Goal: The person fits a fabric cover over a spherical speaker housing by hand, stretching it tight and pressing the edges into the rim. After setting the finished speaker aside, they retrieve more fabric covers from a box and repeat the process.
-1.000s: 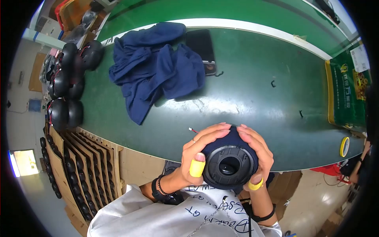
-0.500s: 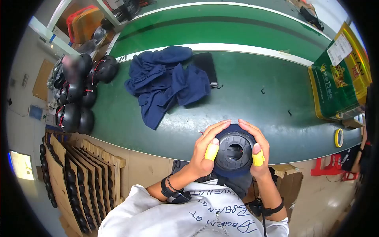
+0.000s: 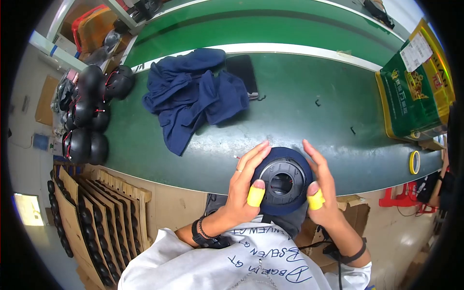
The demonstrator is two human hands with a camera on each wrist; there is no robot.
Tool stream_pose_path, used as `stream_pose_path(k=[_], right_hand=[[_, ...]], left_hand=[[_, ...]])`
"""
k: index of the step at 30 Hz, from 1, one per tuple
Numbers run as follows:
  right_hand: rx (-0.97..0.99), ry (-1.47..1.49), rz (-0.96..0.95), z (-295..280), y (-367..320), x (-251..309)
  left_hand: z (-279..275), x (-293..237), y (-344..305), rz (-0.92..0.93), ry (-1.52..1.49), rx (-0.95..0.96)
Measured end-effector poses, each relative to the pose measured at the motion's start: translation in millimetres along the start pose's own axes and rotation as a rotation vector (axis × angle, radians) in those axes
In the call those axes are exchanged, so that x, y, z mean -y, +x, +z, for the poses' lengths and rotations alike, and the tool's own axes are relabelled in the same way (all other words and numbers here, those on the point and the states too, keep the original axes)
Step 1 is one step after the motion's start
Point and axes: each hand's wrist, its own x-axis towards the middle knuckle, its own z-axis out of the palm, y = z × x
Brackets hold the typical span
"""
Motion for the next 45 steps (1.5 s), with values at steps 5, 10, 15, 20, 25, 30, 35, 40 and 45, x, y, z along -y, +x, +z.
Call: stream_pose_path(k=[5, 10, 15, 20, 25, 30, 35, 40, 45], right_hand=[[-0.125, -0.084, -0.308, 23.8, -0.1, -40.5], [-0.149, -0.134, -0.323, 23.4, -4.0, -40.6], [-0.094, -0.244, -0.401, 14.6, -10.6, -50.3], [-0.057, -0.260, -0.443, 12.3, -10.5, -53.0], [-0.042, -0.344, -0.480, 10.2, -15.7, -57.3], [-0.024, -0.433, -0.522, 6.4, -21.2, -49.9], [-0.007, -0.494, -0.549, 4.4, -24.3, -49.5], [0.057, -0.459, -0.504, -0.2, -23.6, -49.0], [-0.079, -0.040, -0.022, -0.4, -42.5, -18.3]], left_hand=[[11.5, 19.6, -4.5, 0.172, -0.004, -0.106], [9.6, 21.1, -8.5, 0.211, 0.038, -0.084], [5.6, 23.3, -10.2, 0.225, 0.085, -0.028], [0.0, 23.4, -8.5, 0.247, 0.115, 0.032], [-5.0, 25.1, -6.7, 0.267, 0.144, 0.101], [-10.1, 25.9, -1.6, 0.329, 0.135, 0.147], [-12.5, 24.6, -1.4, 0.363, 0.121, 0.175], [-15.3, 23.4, -1.3, 0.328, 0.128, 0.191], [-38.6, -11.6, -8.2, 0.041, 0.161, 0.263]])
